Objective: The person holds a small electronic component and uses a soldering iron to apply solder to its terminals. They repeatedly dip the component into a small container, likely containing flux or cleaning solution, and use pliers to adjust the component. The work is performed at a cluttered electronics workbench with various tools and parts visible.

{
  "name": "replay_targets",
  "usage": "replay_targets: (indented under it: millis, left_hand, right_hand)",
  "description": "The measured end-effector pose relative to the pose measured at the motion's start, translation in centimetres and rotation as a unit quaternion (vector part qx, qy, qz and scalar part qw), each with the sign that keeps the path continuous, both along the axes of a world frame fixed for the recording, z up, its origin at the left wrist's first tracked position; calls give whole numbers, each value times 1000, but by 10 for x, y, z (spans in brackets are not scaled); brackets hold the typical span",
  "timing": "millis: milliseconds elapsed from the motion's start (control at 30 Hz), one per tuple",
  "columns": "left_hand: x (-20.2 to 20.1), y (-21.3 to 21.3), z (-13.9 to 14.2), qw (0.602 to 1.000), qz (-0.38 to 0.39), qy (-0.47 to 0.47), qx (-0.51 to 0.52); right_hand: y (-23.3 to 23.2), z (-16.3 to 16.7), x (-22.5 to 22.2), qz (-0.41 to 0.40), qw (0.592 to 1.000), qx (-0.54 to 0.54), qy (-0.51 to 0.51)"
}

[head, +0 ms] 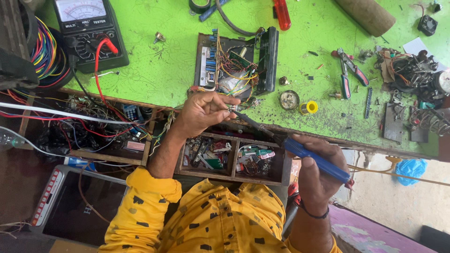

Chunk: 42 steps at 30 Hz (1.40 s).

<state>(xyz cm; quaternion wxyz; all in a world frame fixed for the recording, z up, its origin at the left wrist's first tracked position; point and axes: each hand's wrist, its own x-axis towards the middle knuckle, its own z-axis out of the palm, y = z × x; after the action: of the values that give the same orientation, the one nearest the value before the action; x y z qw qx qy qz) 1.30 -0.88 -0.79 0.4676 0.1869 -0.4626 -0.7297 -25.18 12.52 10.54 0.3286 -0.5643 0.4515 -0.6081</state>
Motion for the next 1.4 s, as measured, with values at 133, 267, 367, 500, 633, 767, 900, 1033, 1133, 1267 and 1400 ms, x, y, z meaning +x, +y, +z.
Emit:
replay_targets:
  millis: [133, 267, 367, 500, 633, 767, 900, 1033, 1133, 1267, 1400]
  left_hand:
    - [-1, 0, -2, 1000, -7, 21, 1]
    - [0, 1, -2, 1000, -5, 15, 0]
    - [0, 1, -2, 1000, -3, 10, 0]
    - [0, 1, -2, 1000, -4, 15, 4]
    - [0, 1, -1, 1000, -5, 11, 7]
    - [1, -1, -1, 1000, 0, 5, 3]
    - [2, -1, -2, 1000, 3, 0, -6]
    - [1, -1, -4, 1000, -1, 9, -2]
    - [0, -2, -4, 1000, -4, 24, -1]
    - [2, -1, -4, 1000, -1, 7, 8]
    - [2, 0, -3, 1000, 1, 1, 6]
  right_hand:
    - [1, 0, -1, 0, 1000, 4, -2]
    - [0, 0, -1, -3, 1000, 6, -5]
    - [0, 0, 0, -3, 1000, 11, -17]
    - [1, 2, 0, -3, 1000, 6, -12]
    - [1, 2, 0, -7, 1000, -2, -14]
    - [0, 1, 1, -11, 1000, 9, -11]
    - [-1, 0, 2, -10, 1000, 10, -12]
    - [0, 1, 3, -12, 1000, 9, 13]
    - [2, 1, 4, -22, 1000, -6, -4]
    - [1, -1, 2, -44, 998, -20, -47]
    - [-1, -2, -1, -41, 997, -30, -58]
